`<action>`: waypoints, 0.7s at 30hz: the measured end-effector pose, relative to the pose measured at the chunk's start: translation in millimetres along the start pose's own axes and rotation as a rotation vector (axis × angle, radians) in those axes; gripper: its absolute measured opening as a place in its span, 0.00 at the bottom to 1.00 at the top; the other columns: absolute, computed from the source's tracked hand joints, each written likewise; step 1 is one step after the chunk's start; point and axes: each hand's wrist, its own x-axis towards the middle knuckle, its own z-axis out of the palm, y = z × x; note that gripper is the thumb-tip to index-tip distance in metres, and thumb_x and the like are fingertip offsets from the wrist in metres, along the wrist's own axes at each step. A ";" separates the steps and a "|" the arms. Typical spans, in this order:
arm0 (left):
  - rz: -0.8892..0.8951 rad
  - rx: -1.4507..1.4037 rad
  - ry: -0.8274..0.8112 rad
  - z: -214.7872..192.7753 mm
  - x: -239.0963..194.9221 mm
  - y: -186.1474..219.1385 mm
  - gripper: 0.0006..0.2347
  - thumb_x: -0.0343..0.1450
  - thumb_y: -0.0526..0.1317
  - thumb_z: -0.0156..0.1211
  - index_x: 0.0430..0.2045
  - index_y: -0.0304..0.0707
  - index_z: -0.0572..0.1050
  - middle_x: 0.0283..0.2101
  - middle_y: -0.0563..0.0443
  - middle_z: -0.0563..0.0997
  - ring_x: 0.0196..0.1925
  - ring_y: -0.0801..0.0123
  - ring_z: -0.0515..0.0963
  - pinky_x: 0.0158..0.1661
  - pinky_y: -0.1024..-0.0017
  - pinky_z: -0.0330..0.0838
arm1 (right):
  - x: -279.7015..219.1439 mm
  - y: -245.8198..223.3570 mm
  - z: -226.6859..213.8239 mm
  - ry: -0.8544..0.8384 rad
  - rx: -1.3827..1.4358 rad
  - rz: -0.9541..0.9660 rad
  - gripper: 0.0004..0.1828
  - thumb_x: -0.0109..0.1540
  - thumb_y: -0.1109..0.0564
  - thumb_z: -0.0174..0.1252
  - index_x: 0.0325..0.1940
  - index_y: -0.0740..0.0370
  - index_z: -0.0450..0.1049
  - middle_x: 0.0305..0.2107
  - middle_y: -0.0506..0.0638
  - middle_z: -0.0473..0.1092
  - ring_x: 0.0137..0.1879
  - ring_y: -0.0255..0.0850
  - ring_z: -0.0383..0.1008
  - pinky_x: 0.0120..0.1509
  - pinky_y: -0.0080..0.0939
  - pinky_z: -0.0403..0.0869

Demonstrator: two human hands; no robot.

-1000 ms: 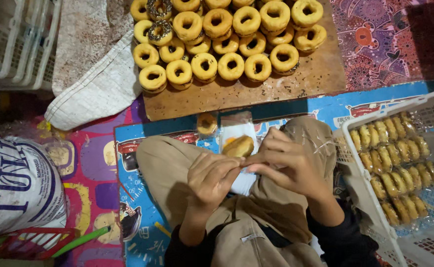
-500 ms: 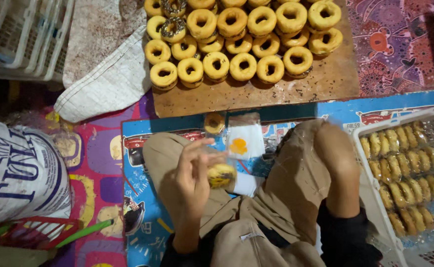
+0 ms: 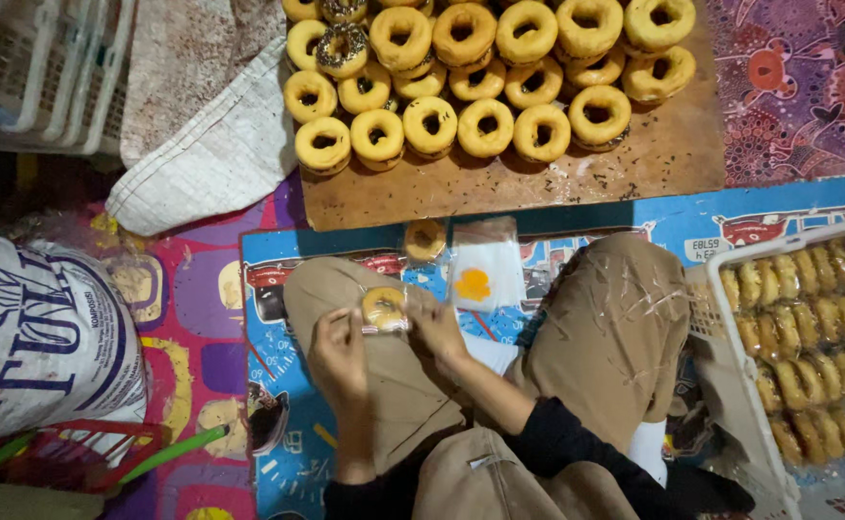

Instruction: The person sits on the floor and repeatedly picks donuts from a wooden board, places them into small clear plastic bags, and sets the filled bags into a white plastic basket. The donuts include plain and sesame-topped varieties.

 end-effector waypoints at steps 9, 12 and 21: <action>0.054 -0.784 -0.117 123.0 42.0 -43.2 0.20 0.67 0.28 0.72 0.49 0.25 0.69 0.47 0.41 0.79 0.42 0.70 0.78 0.39 0.74 0.75 | 78.4 14.9 -20.3 0.243 -0.193 -0.545 0.19 0.58 0.56 0.71 0.20 0.61 0.68 0.19 0.41 0.65 0.29 0.28 0.60 0.33 0.35 0.63; 0.087 -0.593 -0.082 192.6 65.9 -59.5 0.23 0.67 0.38 0.75 0.49 0.23 0.68 0.41 0.34 0.75 0.40 0.54 0.78 0.41 0.65 0.78 | 118.4 6.7 -26.5 0.482 -0.377 -0.668 0.18 0.54 0.53 0.74 0.31 0.64 0.71 0.27 0.49 0.69 0.30 0.38 0.67 0.36 0.40 0.69; -0.168 0.020 -0.481 230.0 110.5 -53.7 0.29 0.71 0.60 0.58 0.32 0.21 0.80 0.34 0.23 0.82 0.41 0.41 0.83 0.42 0.51 0.74 | 151.0 2.3 -21.9 0.306 -0.357 -0.469 0.46 0.47 0.42 0.77 0.58 0.68 0.62 0.46 0.63 0.73 0.51 0.57 0.77 0.54 0.50 0.77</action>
